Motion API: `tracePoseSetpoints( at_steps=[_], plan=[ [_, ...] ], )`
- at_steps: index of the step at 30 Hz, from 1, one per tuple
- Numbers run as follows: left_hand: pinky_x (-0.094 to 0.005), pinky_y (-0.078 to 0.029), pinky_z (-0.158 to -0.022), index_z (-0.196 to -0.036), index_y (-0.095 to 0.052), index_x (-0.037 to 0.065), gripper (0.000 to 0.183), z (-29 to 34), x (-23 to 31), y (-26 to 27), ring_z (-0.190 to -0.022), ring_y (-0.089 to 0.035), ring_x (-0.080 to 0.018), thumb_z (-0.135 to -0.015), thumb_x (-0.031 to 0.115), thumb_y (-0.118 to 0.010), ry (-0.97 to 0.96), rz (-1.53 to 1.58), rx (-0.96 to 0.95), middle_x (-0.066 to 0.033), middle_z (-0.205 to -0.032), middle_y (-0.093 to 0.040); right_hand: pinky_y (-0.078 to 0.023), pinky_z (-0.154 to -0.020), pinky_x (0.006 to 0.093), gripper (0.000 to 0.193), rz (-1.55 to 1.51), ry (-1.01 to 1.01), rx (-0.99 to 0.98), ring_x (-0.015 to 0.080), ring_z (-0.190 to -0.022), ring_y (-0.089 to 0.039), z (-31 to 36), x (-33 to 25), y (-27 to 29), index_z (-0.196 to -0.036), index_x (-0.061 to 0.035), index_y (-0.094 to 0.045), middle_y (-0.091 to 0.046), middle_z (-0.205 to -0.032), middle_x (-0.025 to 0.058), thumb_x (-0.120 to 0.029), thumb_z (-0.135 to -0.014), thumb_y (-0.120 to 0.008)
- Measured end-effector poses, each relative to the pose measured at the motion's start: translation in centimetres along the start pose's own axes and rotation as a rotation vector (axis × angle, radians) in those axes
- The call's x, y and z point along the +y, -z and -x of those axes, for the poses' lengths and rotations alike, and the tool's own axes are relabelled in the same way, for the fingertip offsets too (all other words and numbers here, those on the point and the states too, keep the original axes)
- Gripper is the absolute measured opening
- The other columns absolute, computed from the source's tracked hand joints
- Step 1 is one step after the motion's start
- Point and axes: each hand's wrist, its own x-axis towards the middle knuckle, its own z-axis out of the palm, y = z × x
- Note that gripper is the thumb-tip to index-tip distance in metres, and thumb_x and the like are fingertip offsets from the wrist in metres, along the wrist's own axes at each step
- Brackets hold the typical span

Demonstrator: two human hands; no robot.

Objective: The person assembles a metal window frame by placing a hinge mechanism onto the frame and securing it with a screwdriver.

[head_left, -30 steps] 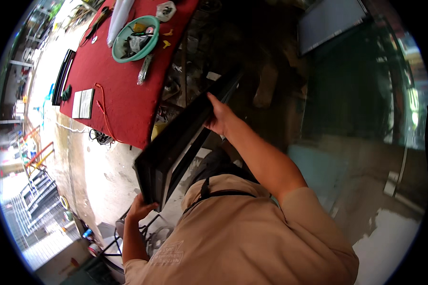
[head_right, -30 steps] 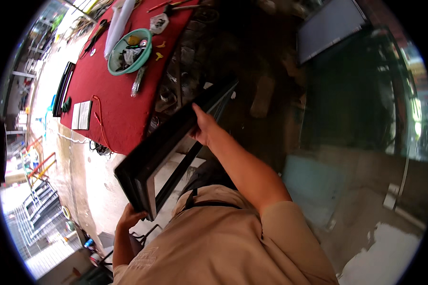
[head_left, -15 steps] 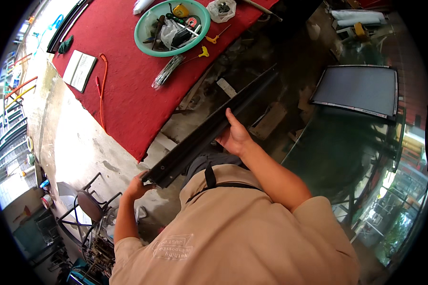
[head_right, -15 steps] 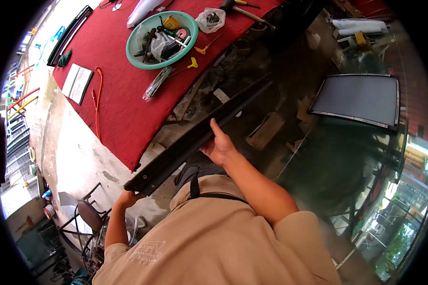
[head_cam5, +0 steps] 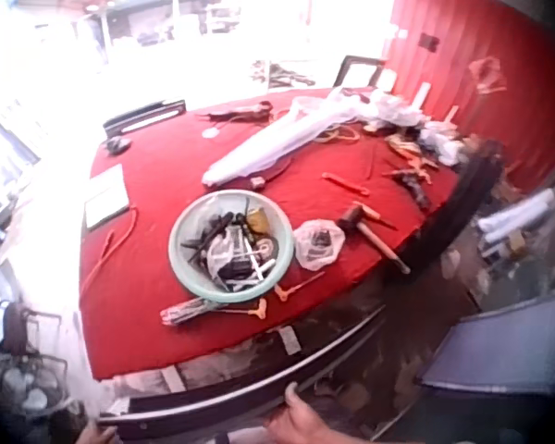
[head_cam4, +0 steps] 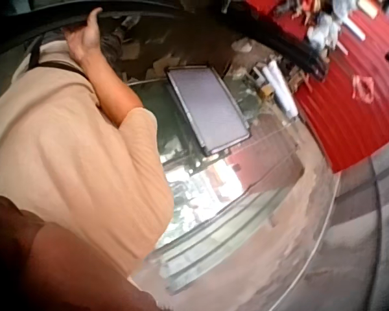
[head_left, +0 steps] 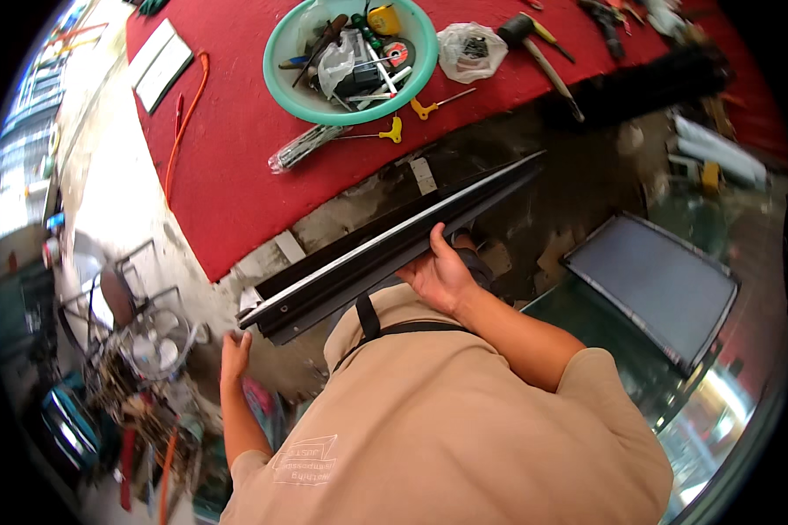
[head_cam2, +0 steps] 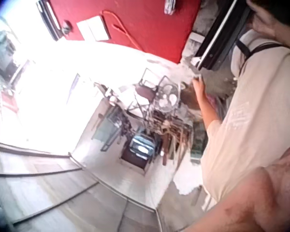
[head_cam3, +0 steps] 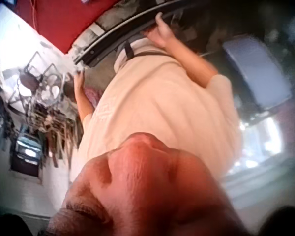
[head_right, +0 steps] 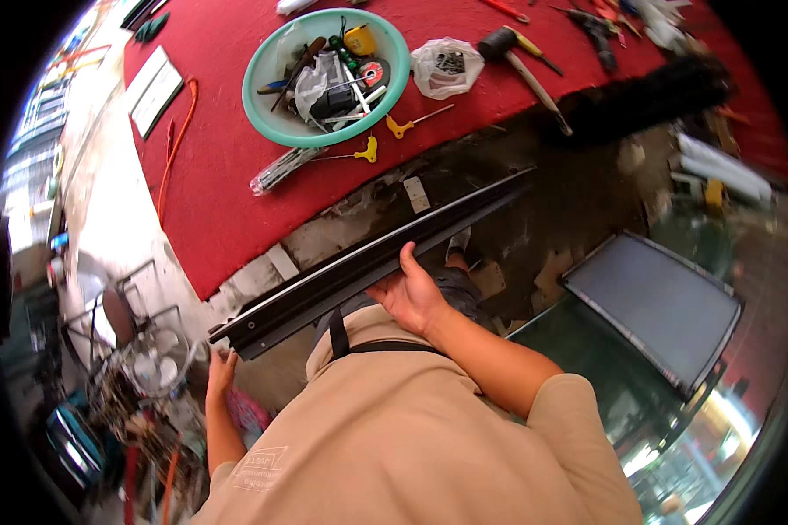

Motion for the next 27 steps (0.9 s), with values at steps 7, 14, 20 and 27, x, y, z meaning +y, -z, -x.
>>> tracePoseSetpoints(
  at_steps=[7, 14, 20, 27],
  plan=[
    [-0.0437, -0.04, -0.121, -0.169, -0.03, 0.008, 0.089, 23.7, 27.7, -15.1, -0.148, -0.05, -0.03, -0.103, 0.055, -0.069, -0.189, 0.745, -0.486, -0.0195, -0.158, -0.054, -0.038, -0.125, 0.0463, 0.078, -0.054, -0.209, -0.111, 0.0261, -0.145, -0.05, -1.2, -6.9, 2.5, -0.157, -0.013, -0.049, -0.055, -0.157, 0.0058, -0.071, -0.104, -0.043],
    [-0.0495, -0.039, -0.122, -0.152, -0.053, 0.011, 0.073, 20.3, 41.1, -22.5, -0.136, -0.058, -0.0269, -0.103, 0.065, -0.06, 0.053, 1.788, -0.026, -0.0085, -0.145, -0.063, -0.027, -0.132, 0.0531, 0.079, 0.149, -0.409, -0.104, 0.0299, -0.154, -0.04, -1.1, -8.1, 4.5, -0.158, -0.0131, -0.046, -0.053, -0.159, 0.0103, -0.07, -0.105, -0.044],
    [-0.0425, -0.049, -0.104, -0.145, -0.058, 0.014, 0.069, 18.0, 37.2, -20.3, -0.117, -0.064, -0.0211, -0.103, 0.069, -0.055, 0.091, 1.845, 0.126, -0.0035, -0.133, -0.067, -0.048, -0.116, 0.0548, 0.073, -0.104, -0.078, 0.201, 0.0342, -0.127, -0.063, -3.5, -15.6, 8.5, -0.14, -0.0073, -0.061, -0.068, -0.135, 0.0139, -0.065, -0.096, -0.069],
    [-0.0486, -0.045, -0.109, -0.148, -0.057, 0.016, 0.07, 9.4, 23.8, -17.6, -0.129, -0.059, -0.0273, -0.105, 0.07, -0.051, 0.072, 1.845, 0.163, -0.0066, -0.144, -0.065, -0.044, -0.123, 0.0485, 0.067, 0.108, -0.005, 0.181, 0.0281, -0.134, -0.061, -7.4, -19.6, 18.4, -0.146, -0.0083, -0.059, -0.067, -0.143, 0.0091, -0.057, -0.1, -0.067]
  ],
)
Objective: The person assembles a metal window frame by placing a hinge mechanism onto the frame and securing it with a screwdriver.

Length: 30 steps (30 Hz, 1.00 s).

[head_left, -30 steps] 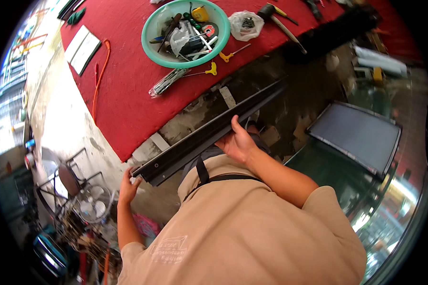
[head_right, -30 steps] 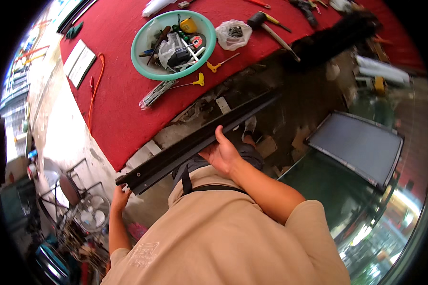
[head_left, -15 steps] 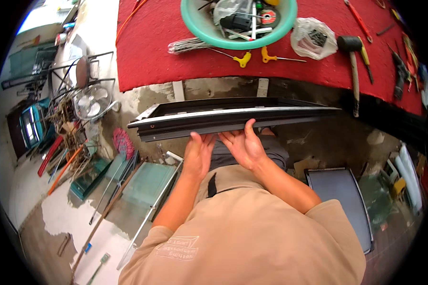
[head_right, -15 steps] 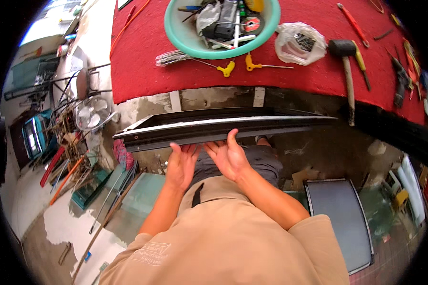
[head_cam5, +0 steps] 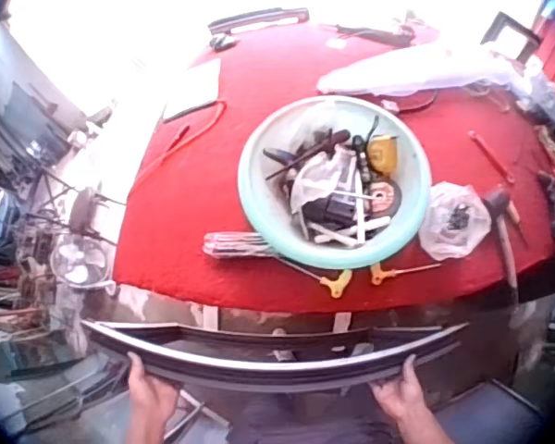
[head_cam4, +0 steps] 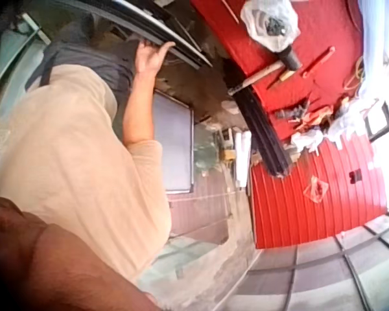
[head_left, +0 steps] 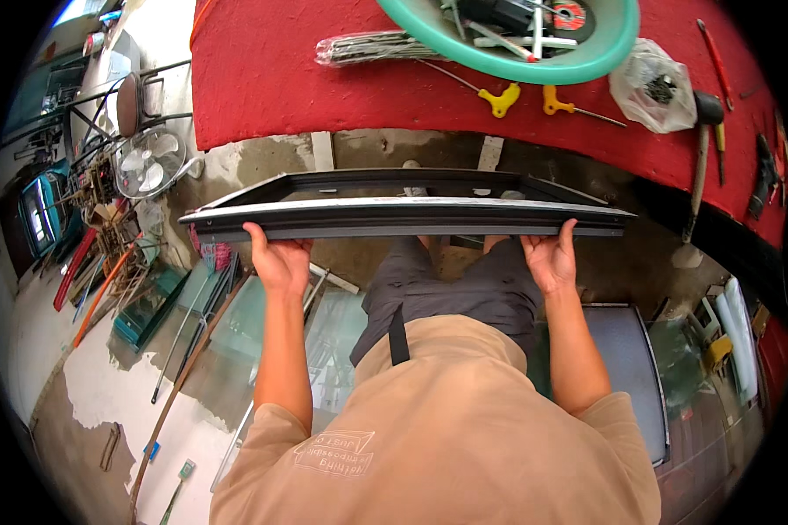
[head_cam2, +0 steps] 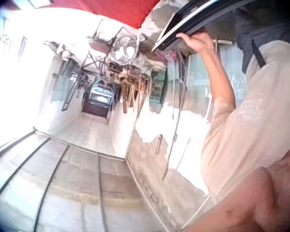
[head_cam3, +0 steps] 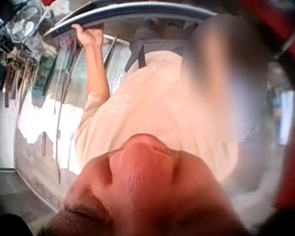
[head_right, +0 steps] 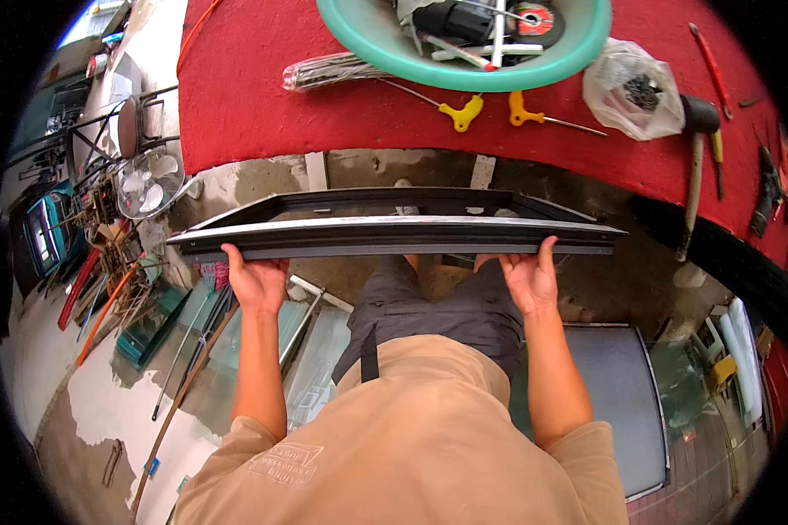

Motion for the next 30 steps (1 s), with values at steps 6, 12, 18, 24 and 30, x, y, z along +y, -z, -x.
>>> tracePoseSetpoints(
  at_steps=[6, 12, 18, 24, 30],
  plan=[
    [-0.0576, -0.035, -0.122, -0.153, -0.053, 0.014, 0.077, -10.3, -0.5, 6.8, -0.14, -0.053, -0.0343, -0.104, 0.073, -0.046, -0.016, 0.098, 0.096, -0.0102, -0.152, -0.059, -0.034, -0.13, 0.0536, 0.067, 0.077, -0.164, -0.108, 0.0291, -0.147, -0.05, -5.0, 6.7, 0.4, -0.149, -0.0113, -0.057, -0.058, -0.155, 0.0084, -0.05, -0.096, -0.073],
    [-0.0584, -0.041, -0.119, -0.15, -0.057, 0.014, 0.075, -22.2, -1.4, 11.7, -0.137, -0.056, -0.0358, -0.097, 0.067, -0.066, -0.002, 0.164, 0.283, -0.0105, -0.151, -0.062, -0.031, -0.132, 0.0554, 0.055, 0.054, -0.198, -0.172, 0.0305, -0.147, -0.05, -10.8, 13.5, 1.9, -0.14, -0.0117, -0.063, -0.061, -0.148, 0.0068, -0.038, -0.095, -0.08],
    [-0.0568, -0.047, -0.116, -0.138, -0.066, 0.012, 0.06, -29.9, -2.8, 14.9, -0.131, -0.062, -0.0321, -0.096, 0.054, -0.076, -0.031, 0.229, 0.117, -0.0075, -0.14, -0.07, -0.052, -0.118, 0.0474, 0.023, 0.016, -0.117, -0.087, 0.0268, -0.124, -0.068, -16.6, 18.6, 3.1, -0.12, -0.0101, -0.071, -0.073, -0.125, 0.0011, -0.018, -0.1, -0.079],
    [-0.0574, -0.044, -0.118, -0.143, -0.064, 0.012, 0.057, -35.1, -4.2, 17.7, -0.134, -0.061, -0.0336, -0.099, 0.046, -0.076, -0.021, 0.257, 0.027, -0.0104, -0.144, -0.068, -0.055, -0.115, 0.0463, 0.019, -0.012, -0.103, -0.063, 0.0243, -0.12, -0.07, -20.1, 20.3, 4.7, -0.12, -0.0114, -0.072, -0.075, -0.122, 0.0004, -0.017, -0.102, -0.076],
    [-0.058, -0.04, -0.121, -0.151, -0.058, 0.013, 0.052, -35.6, -5.9, 16.3, -0.145, -0.053, -0.0339, -0.111, 0.046, -0.055, -0.103, 0.172, -0.007, -0.0085, -0.159, -0.058, -0.055, -0.117, 0.046, 0.016, 0.007, -0.087, -0.079, 0.0247, -0.122, -0.07, -20.9, 19.7, 4.5, -0.117, -0.0103, -0.073, -0.076, -0.118, 0.0015, -0.018, -0.104, -0.074]
  ],
)
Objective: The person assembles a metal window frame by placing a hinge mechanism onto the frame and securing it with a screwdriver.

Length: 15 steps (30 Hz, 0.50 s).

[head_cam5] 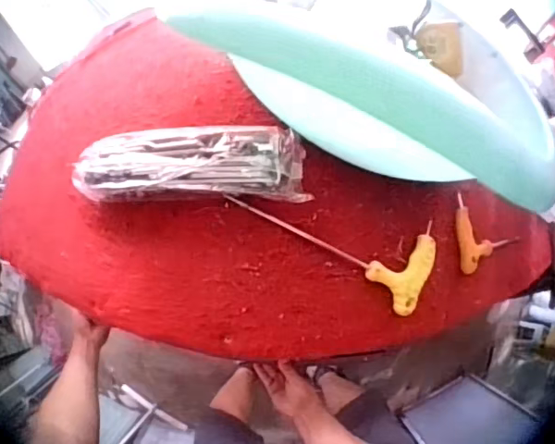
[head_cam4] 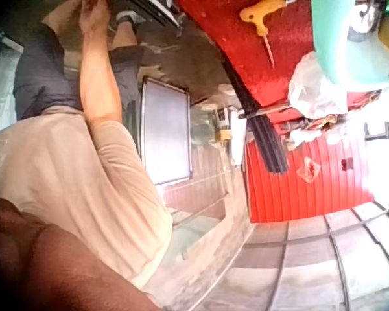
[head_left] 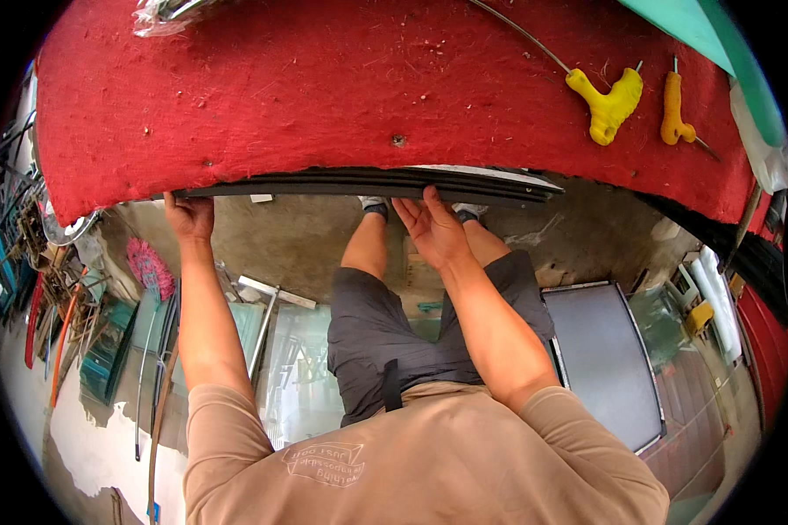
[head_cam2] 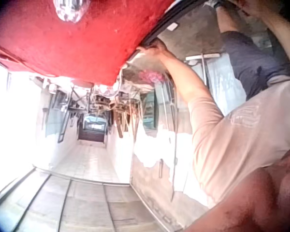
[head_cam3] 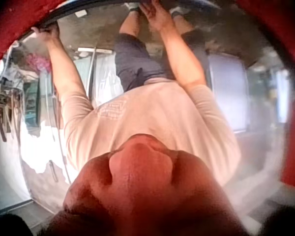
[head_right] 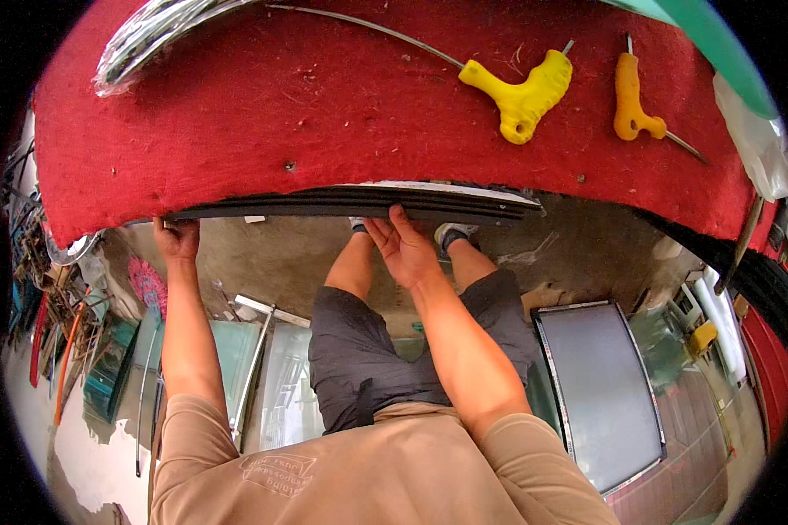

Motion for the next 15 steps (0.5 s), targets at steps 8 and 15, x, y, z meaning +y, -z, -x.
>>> tracePoseSetpoints(
  at_steps=[8, 15],
  plan=[
    [-0.0542, -0.045, -0.117, -0.151, -0.059, 0.013, 0.058, 2.0, -0.8, 2.4, -0.135, -0.059, -0.0326, -0.108, 0.052, -0.058, -0.032, -0.071, 0.09, -0.0106, -0.149, -0.063, -0.055, -0.115, 0.0449, 0.021, 0.042, -0.083, -0.008, 0.0255, -0.12, -0.07, 0.4, -1.1, 1.5, -0.121, -0.0093, -0.072, -0.075, -0.125, 0.0038, -0.019, -0.103, -0.075],
    [-0.0487, -0.043, -0.115, -0.136, -0.063, -0.004, 0.045, 9.0, -4.4, -4.2, -0.124, -0.064, -0.0354, -0.102, 0.024, -0.071, -0.923, -1.462, 0.368, -0.0191, -0.139, -0.064, -0.057, -0.107, 0.0412, 0.032, 0.513, -0.181, 0.126, 0.0245, -0.114, -0.073, 3.0, -2.2, 1.2, -0.125, -0.0067, -0.069, -0.076, -0.12, 0.008, -0.033, -0.107, -0.07]
  ],
)
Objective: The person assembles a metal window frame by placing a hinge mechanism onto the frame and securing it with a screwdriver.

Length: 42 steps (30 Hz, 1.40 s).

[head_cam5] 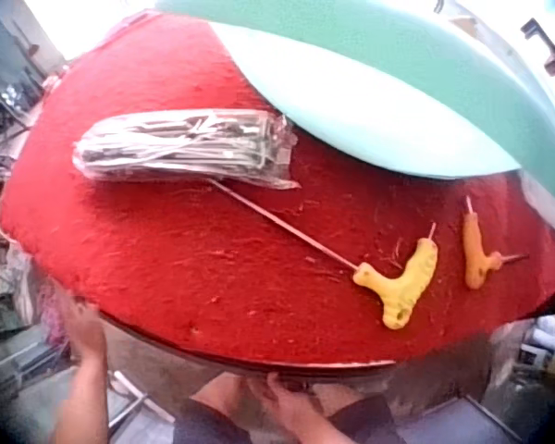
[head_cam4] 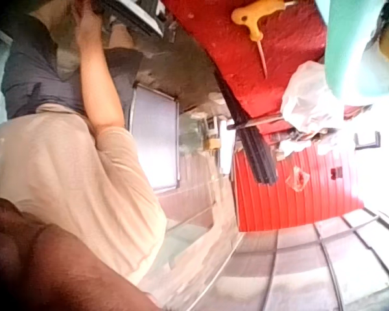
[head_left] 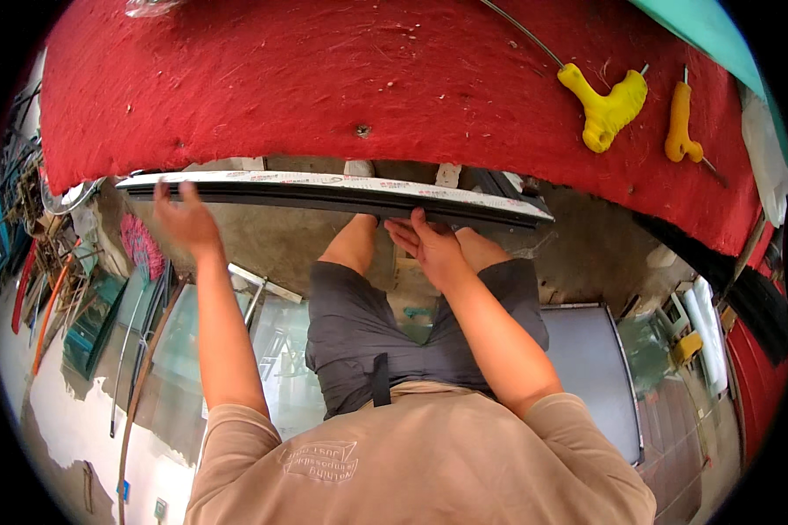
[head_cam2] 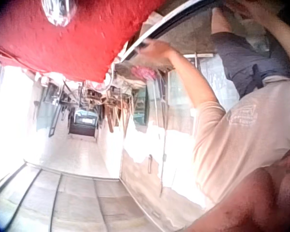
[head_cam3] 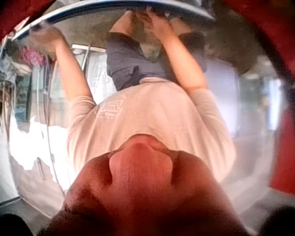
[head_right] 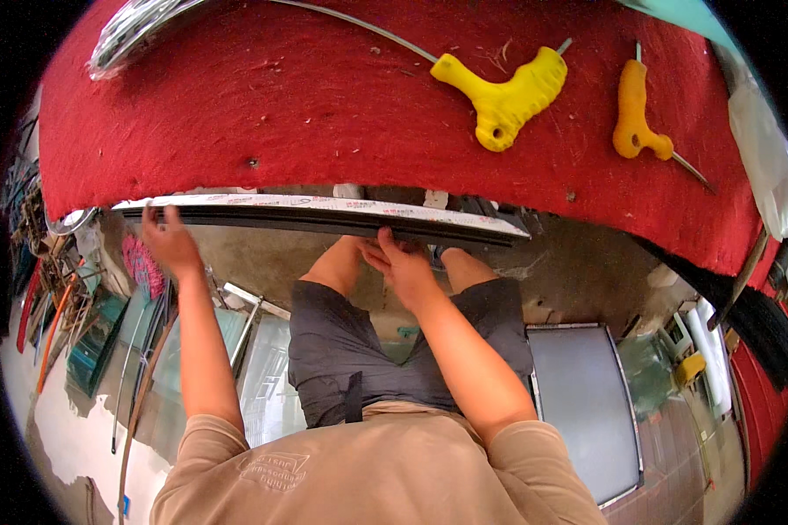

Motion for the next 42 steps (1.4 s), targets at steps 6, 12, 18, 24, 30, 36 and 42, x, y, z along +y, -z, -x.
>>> tracePoseSetpoints(
  at_steps=[6, 12, 18, 24, 30, 36, 42],
  plan=[
    [-0.0485, -0.04, -0.114, -0.114, -0.076, 0.008, 0.025, 5.5, 7.6, -5.1, -0.125, -0.062, -0.0367, -0.1, 0.024, -0.064, -0.565, -0.258, -0.179, -0.0163, -0.121, -0.071, -0.059, -0.094, 0.0357, 0.037, 0.373, -0.181, -0.042, 0.021, -0.107, -0.074, 2.1, -3.1, 0.4, -0.123, -0.0042, -0.069, -0.077, -0.115, 0.0096, -0.038, -0.108, -0.069],
    [-0.0407, -0.045, -0.101, -0.097, -0.081, 0.011, 0.025, 3.2, 10.2, -7.8, -0.095, -0.07, -0.0288, -0.101, 0.023, -0.06, -0.577, -0.138, -0.016, -0.0065, -0.095, -0.078, -0.056, -0.086, 0.0421, 0.019, 1.463, 0.94, -0.16, 0.0297, -0.095, -0.072, 5.1, -12.2, -3.6, -0.11, -0.0056, -0.074, -0.076, -0.102, 0.0108, -0.019, -0.097, -0.078],
    [-0.0399, -0.045, -0.097, -0.09, -0.08, 0.012, 0.029, 2.0, 11.5, -9.4, -0.089, -0.07, -0.0277, -0.103, 0.026, -0.058, -0.583, -0.115, 0.051, -0.0039, -0.09, -0.077, -0.052, -0.097, 0.0477, 0.05, 1.95, 1.345, 0.079, 0.0337, -0.11, -0.068, -0.5, -15.2, -1.5, -0.131, -0.0108, -0.067, -0.073, -0.119, 0.0106, -0.032, -0.089, -0.084],
    [-0.0471, -0.05, -0.087, -0.086, -0.076, 0.002, 0.035, 2.4, 11.0, -9.7, -0.081, -0.069, -0.0362, -0.104, 0.024, -0.057, -0.609, 0.014, 0.056, -0.0151, -0.081, -0.072, -0.052, -0.098, 0.047, 0.059, 2.016, 1.547, 0.111, 0.0307, -0.11, -0.069, -2.0, -14.1, 0.4, -0.135, -0.0115, -0.065, -0.073, -0.119, 0.0084, -0.04, -0.087, -0.085],
    [-0.045, -0.05, -0.087, -0.084, -0.079, 0.007, 0.038, 3.6, 9.5, -9.2, -0.082, -0.07, -0.0354, -0.105, 0.03, -0.057, -0.579, 0.096, 0.111, -0.0129, -0.081, -0.074, -0.051, -0.092, 0.0471, 0.055, 1.96, 1.776, 0.123, 0.0333, -0.103, -0.067, -1.5, -12.0, 1.7, -0.134, -0.0091, -0.065, -0.071, -0.111, 0.0101, -0.037, -0.089, -0.083],
    [-0.0428, -0.056, -0.081, -0.089, -0.081, 0.007, 0.029, 7.1, 6.9, -6.3, -0.081, -0.074, -0.0355, -0.101, 0.03, -0.067, -0.486, 0.321, 0.133, -0.015, -0.087, -0.078, -0.051, -0.092, 0.0472, 0.049, 1.883, 1.826, 0.133, 0.0355, -0.099, -0.066, 0.5, -7.4, 2.9, -0.129, -0.0073, -0.066, -0.071, -0.108, 0.0122, -0.034, -0.092, -0.081],
    [-0.0359, -0.054, -0.089, -0.112, -0.073, 0.003, 0.023, 23.4, 16.6, 4.0, -0.101, -0.068, -0.0206, -0.104, 0.025, -0.071, -0.868, 1.349, -0.468, -0.0104, -0.11, -0.074, -0.051, -0.093, 0.0487, 0.045, 1.885, 1.904, 0.218, 0.0364, -0.099, -0.066, 1.8, -4.3, 4.3, -0.129, -0.0069, -0.066, -0.071, -0.108, 0.0132, -0.032, -0.094, -0.078]
  ],
)
